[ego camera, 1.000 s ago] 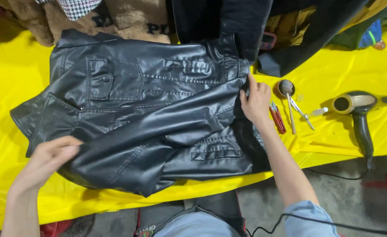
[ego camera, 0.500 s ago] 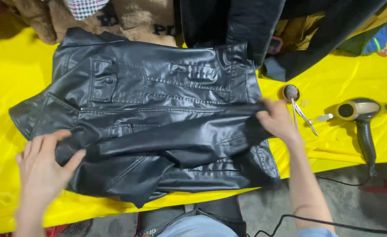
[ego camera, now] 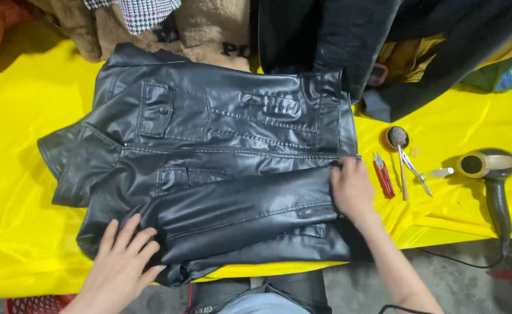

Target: The person folds a black leather jacket on a yellow surface. They smooth the jacket, fold the sleeves inward, and then fold the body of the jacket in half before rolling it into a compact bundle.

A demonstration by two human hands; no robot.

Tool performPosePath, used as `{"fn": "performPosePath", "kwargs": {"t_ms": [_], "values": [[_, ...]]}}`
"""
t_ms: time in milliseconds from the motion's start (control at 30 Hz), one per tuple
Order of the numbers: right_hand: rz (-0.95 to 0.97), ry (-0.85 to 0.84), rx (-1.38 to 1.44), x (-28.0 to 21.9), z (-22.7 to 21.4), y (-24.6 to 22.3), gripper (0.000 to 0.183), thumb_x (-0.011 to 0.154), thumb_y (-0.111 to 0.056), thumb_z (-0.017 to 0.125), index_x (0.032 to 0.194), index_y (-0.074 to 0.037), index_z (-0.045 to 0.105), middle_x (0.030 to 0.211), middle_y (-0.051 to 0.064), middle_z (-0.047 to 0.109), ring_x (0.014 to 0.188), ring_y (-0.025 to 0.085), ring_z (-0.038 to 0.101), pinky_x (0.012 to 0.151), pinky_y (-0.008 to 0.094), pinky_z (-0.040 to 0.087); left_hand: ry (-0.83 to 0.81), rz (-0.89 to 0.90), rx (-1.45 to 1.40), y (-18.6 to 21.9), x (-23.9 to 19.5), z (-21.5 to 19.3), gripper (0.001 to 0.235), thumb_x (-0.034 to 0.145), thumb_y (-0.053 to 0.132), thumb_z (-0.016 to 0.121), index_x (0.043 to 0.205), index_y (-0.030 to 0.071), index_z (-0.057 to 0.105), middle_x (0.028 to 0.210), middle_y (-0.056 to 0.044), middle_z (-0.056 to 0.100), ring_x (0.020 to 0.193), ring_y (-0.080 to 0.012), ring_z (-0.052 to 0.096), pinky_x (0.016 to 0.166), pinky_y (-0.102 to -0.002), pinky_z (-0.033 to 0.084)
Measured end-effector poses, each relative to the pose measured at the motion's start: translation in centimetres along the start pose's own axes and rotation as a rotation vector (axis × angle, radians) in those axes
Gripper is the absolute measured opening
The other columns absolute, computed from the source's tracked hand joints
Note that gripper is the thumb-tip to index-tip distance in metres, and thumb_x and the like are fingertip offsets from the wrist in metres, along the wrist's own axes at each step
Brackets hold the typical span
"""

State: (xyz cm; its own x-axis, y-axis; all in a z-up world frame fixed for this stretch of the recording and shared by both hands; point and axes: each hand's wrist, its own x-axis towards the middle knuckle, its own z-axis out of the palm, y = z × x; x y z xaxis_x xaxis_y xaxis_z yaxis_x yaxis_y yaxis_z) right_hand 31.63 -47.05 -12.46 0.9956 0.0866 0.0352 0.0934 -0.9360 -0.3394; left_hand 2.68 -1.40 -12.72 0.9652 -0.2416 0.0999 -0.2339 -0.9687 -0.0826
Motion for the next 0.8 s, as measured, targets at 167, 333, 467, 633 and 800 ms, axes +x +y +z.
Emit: {"fn": "performPosePath", "kwargs": {"t_ms": [167, 333, 467, 633, 800], "values": [[-0.245, 0.159, -0.004, 1.4, -0.8, 0.2, 0.024, 0.104, -0.028, 0.060, 0.109, -0.006, 0.068, 0.099, 0.026, 0.063, 0.096, 0.043, 0.061, 0.082, 0.053, 0.047, -0.659, -0.288, -0.429, -2.0, 4.2, -3.5, 0.041, 0.082, 0.073, 0.064, 0.107, 0.042, 0.075, 0.129, 0.026, 0.067, 0.162, -0.0117, 0.016, 0.135, -0.056, -0.002], [0.095, 0.096, 0.020, 8.0, -0.9, -3.4, 0.039, 0.102, -0.043, 0.062, 0.116, -0.006, 0.063, 0.119, 0.017, 0.065, 0.110, 0.036, 0.063, 0.094, 0.046, 0.049, 0.109, -0.155, -0.381, -7.9, 14.6, -6.2, 0.031, 0.094, 0.045, 0.059, 0.109, 0.020, 0.069, 0.120, -0.001, 0.070, 0.123, -0.0278, 0.057, 0.113, -0.055, 0.029], [-0.053, 0.322, -0.055, 9.2, 1.8, -2.5, 0.025, 0.106, -0.032, 0.063, 0.093, -0.011, 0.057, 0.096, 0.012, 0.067, 0.084, 0.031, 0.063, 0.072, 0.043, 0.050, 0.293, -0.396, -0.192, -15.0, 18.3, 3.5, 0.069, 0.103, 0.054, 0.046, 0.153, 0.007, 0.050, 0.166, -0.028, 0.037, 0.155, -0.0559, 0.019, 0.114, -0.080, 0.007], [0.213, 0.192, 0.205, 9.9, -1.4, -4.0, 0.017, 0.111, -0.030, 0.048, 0.108, -0.014, 0.045, 0.099, 0.015, 0.069, 0.082, 0.036, 0.069, 0.077, 0.045, 0.053, -0.103, -0.625, -0.232, -14.6, 18.4, 3.4, 0.093, 0.086, 0.081, 0.028, 0.163, 0.030, 0.018, 0.173, -0.013, 0.005, 0.153, -0.0544, -0.001, 0.117, -0.071, -0.003], [0.197, 0.150, -0.024, 14.0, 4.3, 2.0, 0.026, 0.112, -0.038, 0.040, 0.114, -0.012, 0.039, 0.100, 0.031, 0.070, 0.093, 0.060, 0.064, 0.077, 0.068, 0.046, -0.086, -0.608, 0.016, -11.9, 15.7, 5.8, 0.108, 0.078, 0.090, 0.030, 0.164, 0.024, 0.024, 0.172, -0.019, 0.018, 0.141, -0.0671, 0.023, 0.113, -0.070, 0.020]]}}
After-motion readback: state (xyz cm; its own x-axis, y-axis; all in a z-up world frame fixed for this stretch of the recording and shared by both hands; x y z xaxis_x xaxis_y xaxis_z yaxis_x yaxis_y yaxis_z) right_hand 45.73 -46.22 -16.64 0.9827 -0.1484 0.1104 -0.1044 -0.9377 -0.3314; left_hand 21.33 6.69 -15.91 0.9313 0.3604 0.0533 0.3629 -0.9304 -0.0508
